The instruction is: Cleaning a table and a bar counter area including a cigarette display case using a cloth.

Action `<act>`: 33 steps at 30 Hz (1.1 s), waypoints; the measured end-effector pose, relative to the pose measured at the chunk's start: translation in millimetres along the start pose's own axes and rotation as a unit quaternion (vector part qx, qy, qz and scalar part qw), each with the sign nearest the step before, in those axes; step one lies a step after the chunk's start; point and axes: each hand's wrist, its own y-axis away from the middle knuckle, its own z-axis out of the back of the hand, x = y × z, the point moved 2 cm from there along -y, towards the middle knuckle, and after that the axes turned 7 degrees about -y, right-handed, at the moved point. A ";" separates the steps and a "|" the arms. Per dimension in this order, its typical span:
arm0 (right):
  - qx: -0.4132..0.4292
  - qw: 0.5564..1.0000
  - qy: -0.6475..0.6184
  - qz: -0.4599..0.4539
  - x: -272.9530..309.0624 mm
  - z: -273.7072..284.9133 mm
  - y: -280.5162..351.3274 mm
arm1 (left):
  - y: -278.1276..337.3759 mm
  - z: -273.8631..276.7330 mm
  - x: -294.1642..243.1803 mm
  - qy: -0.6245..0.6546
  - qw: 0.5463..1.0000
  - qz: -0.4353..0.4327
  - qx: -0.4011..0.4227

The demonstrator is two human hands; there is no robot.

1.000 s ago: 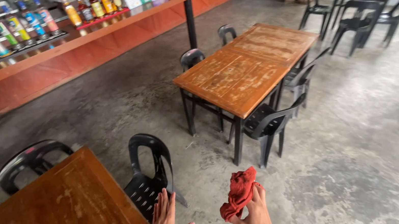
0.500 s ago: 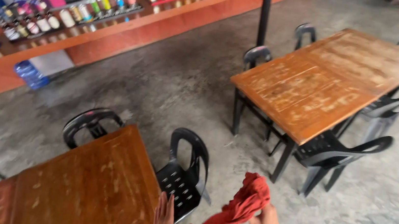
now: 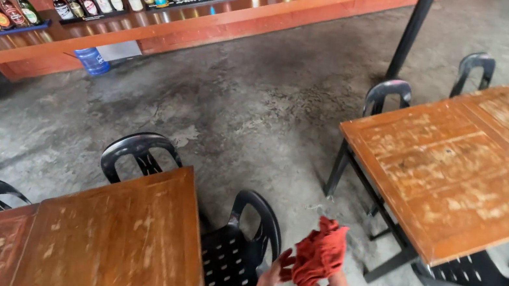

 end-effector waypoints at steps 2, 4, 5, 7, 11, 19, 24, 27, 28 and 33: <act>0.009 1.000 0.017 0.021 -26.0 16.6 -43.2 | -54.3 -2.4 8.6 0.062 0.998 0.014 -0.002; 0.023 0.998 0.034 0.039 -20.4 35.0 -92.5 | -109.2 -1.1 45.0 0.125 0.992 0.029 -0.007; 0.018 0.997 0.060 0.040 -2.2 44.5 -120.6 | -136.8 2.4 77.1 0.173 0.984 0.037 -0.020; 0.034 0.996 0.086 0.020 23.2 64.9 -158.7 | -172.0 -1.8 111.1 0.233 0.969 0.057 -0.054; 0.075 0.994 -0.043 0.070 -23.6 93.7 -260.1 | -268.1 24.3 63.7 0.257 0.948 0.008 -0.188; 0.059 0.897 -0.370 -0.233 -29.2 33.3 -455.8 | -402.3 109.5 137.0 0.435 0.786 -0.016 -0.439; 0.267 0.831 -0.225 -0.433 -120.9 3.6 -535.3 | -470.5 192.3 210.8 0.258 0.835 0.012 -0.486; 0.280 0.832 -0.194 -0.438 -153.5 -20.2 -618.3 | -524.2 261.5 236.1 0.164 0.875 0.010 -0.455; 0.279 0.828 -0.192 -0.447 -165.9 -22.4 -631.8 | -530.6 269.5 238.5 0.167 0.872 0.018 -0.459; 0.292 0.803 -0.152 -0.496 -174.7 -65.8 -748.3 | -602.2 360.4 215.8 0.152 0.900 0.011 -0.408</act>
